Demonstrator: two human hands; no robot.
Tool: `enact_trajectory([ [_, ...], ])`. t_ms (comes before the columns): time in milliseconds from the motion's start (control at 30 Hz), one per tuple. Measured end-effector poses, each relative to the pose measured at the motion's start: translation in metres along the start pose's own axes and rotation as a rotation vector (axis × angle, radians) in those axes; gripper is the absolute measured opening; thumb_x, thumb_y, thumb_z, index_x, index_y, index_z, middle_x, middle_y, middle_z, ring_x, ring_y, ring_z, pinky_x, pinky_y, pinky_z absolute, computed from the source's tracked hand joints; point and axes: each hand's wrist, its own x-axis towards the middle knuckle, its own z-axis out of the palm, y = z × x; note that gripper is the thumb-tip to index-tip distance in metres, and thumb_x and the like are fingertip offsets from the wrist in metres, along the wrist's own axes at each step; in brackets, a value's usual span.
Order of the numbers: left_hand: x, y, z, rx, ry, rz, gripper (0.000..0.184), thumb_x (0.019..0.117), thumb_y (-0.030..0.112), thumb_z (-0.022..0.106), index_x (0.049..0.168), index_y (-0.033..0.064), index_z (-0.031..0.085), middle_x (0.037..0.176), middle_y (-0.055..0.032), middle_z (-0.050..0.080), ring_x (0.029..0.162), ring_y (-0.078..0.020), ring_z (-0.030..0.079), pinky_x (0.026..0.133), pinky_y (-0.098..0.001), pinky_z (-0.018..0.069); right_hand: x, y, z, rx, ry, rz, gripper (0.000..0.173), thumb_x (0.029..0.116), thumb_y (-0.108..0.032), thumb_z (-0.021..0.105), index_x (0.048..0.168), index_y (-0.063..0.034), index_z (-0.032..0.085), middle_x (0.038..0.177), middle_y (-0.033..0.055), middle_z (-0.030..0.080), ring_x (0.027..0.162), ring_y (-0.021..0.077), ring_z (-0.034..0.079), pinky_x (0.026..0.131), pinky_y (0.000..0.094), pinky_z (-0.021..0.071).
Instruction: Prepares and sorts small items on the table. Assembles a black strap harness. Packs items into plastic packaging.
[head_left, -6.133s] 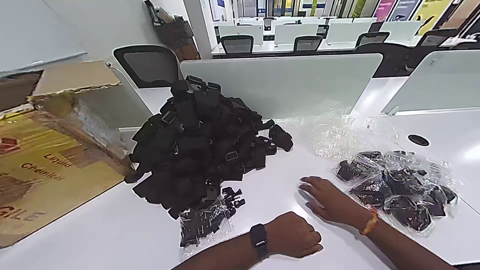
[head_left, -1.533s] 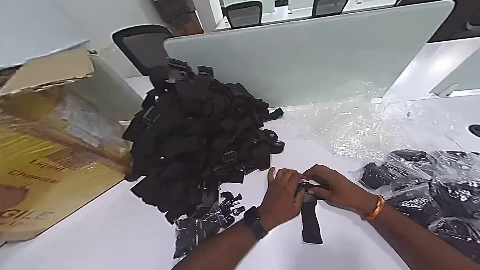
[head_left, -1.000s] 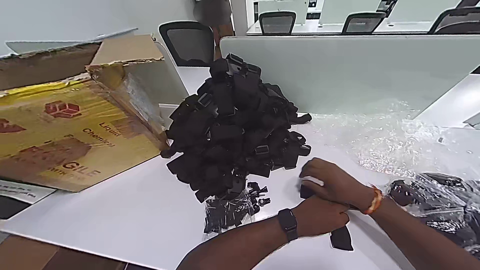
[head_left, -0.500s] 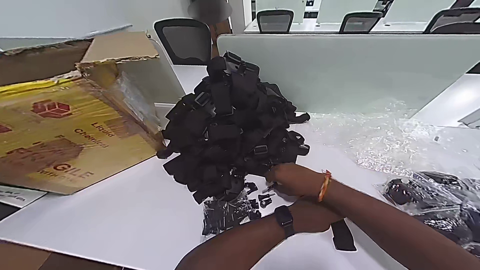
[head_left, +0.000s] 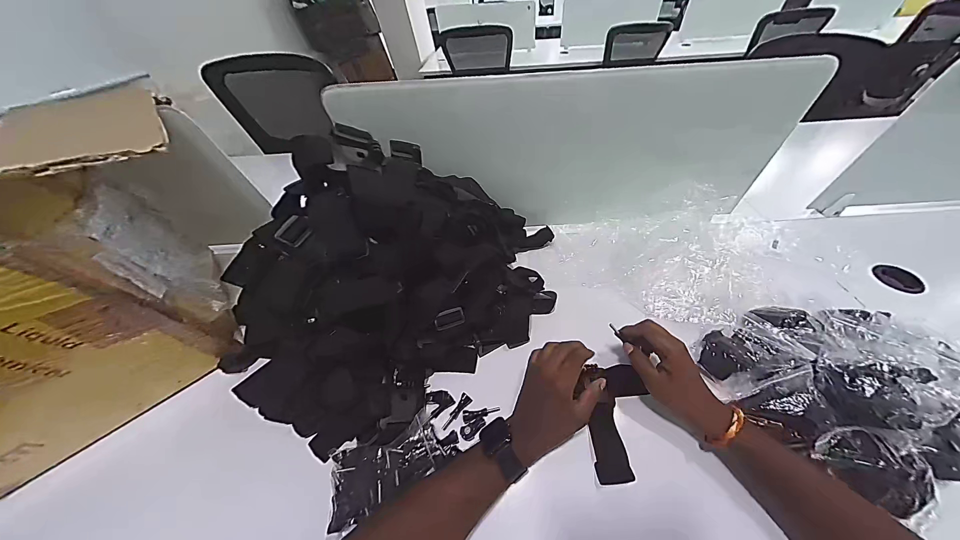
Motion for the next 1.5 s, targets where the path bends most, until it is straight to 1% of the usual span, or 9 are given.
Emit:
enact_trajectory([
  [67,0.000,-0.005,0.002,0.050,-0.096,-0.095,0.037,0.0956,0.040,0.066,0.120,0.0135,0.072,0.121,-0.0025,0.071,0.115,-0.0209,0.063,0.098,-0.0465,0.0483,-0.004,0.003,0.001,0.019,-0.054,0.017,0.025,0.0997,-0.019,0.057,0.113,-0.0043,0.072,0.096,0.0062,0.064,0.080,0.0072,0.059,0.068,0.0211,0.0509],
  [167,0.000,-0.010,0.003,0.041,-0.211,-0.201,0.032,0.0971,0.044,0.062,0.111,0.0193,0.076,0.112,0.0037,0.072,0.110,-0.0174,0.062,0.096,-0.0454,0.0459,-0.005,0.003,0.002,0.018,-0.141,-0.020,0.024,0.0972,-0.023,0.063,0.114,-0.0085,0.072,0.096,0.0038,0.066,0.084,0.0070,0.061,0.074,0.0218,0.0525],
  [233,0.000,-0.012,0.002,0.018,-0.216,-0.224,0.029,0.0969,0.043,0.062,0.108,0.0205,0.077,0.110,0.0057,0.073,0.105,-0.0154,0.063,0.093,-0.0439,0.0459,-0.006,0.007,0.003,0.028,-0.151,-0.076,0.023,0.0955,-0.026,0.066,0.109,-0.0080,0.071,0.095,0.0038,0.067,0.086,0.0076,0.063,0.077,0.0233,0.0539],
  [333,0.000,-0.015,0.003,-0.006,-0.199,-0.224,0.026,0.0964,0.041,0.063,0.106,0.0210,0.077,0.108,0.0067,0.073,0.101,-0.0131,0.063,0.091,-0.0424,0.0463,-0.006,0.011,0.001,0.068,-0.106,-0.187,0.017,0.0950,-0.025,0.064,0.101,-0.0110,0.071,0.095,0.0024,0.069,0.095,0.0122,0.063,0.085,0.0319,0.0518],
  [433,-0.001,-0.017,0.003,-0.025,-0.176,-0.226,0.026,0.0967,0.040,0.064,0.111,0.0224,0.077,0.109,0.0080,0.073,0.100,-0.0110,0.063,0.091,-0.0411,0.0468,-0.005,0.014,0.001,0.090,-0.076,-0.218,0.015,0.0946,-0.024,0.061,0.098,-0.0131,0.071,0.093,0.0014,0.068,0.096,0.0143,0.062,0.086,0.0356,0.0489],
  [600,-0.002,-0.021,0.003,-0.075,-0.166,-0.202,0.024,0.0975,0.038,0.065,0.112,0.0234,0.077,0.111,0.0091,0.072,0.102,-0.0087,0.063,0.092,-0.0410,0.0463,-0.006,0.016,0.004,0.082,-0.105,-0.186,0.015,0.0939,-0.022,0.060,0.094,-0.0140,0.072,0.093,0.0018,0.067,0.097,0.0154,0.061,0.085,0.0359,0.0485],
  [900,-0.003,-0.026,0.003,-0.208,-0.138,-0.178,0.021,0.0987,0.032,0.065,0.111,0.0196,0.077,0.114,0.0071,0.072,0.108,-0.0076,0.064,0.098,-0.0435,0.0471,-0.007,0.013,0.005,0.127,-0.077,-0.227,0.015,0.0966,-0.021,0.061,0.101,-0.0122,0.073,0.097,0.0025,0.069,0.099,0.0136,0.063,0.088,0.0338,0.0507],
  [1233,-0.002,-0.026,0.004,-0.208,-0.146,-0.173,0.020,0.0990,0.032,0.064,0.110,0.0198,0.076,0.113,0.0070,0.072,0.106,-0.0070,0.064,0.097,-0.0436,0.0470,-0.005,0.015,0.002,0.148,-0.091,-0.208,0.015,0.0946,-0.017,0.061,0.097,-0.0077,0.072,0.094,0.0046,0.067,0.093,0.0117,0.063,0.083,0.0281,0.0532],
  [1500,-0.002,-0.026,0.003,-0.177,-0.152,-0.165,0.021,0.0986,0.034,0.065,0.111,0.0203,0.077,0.112,0.0074,0.073,0.105,-0.0071,0.065,0.097,-0.0430,0.0470,-0.007,0.016,0.005,0.135,-0.132,-0.194,0.015,0.0960,-0.020,0.063,0.100,-0.0098,0.073,0.096,0.0043,0.067,0.095,0.0120,0.062,0.085,0.0291,0.0529],
])
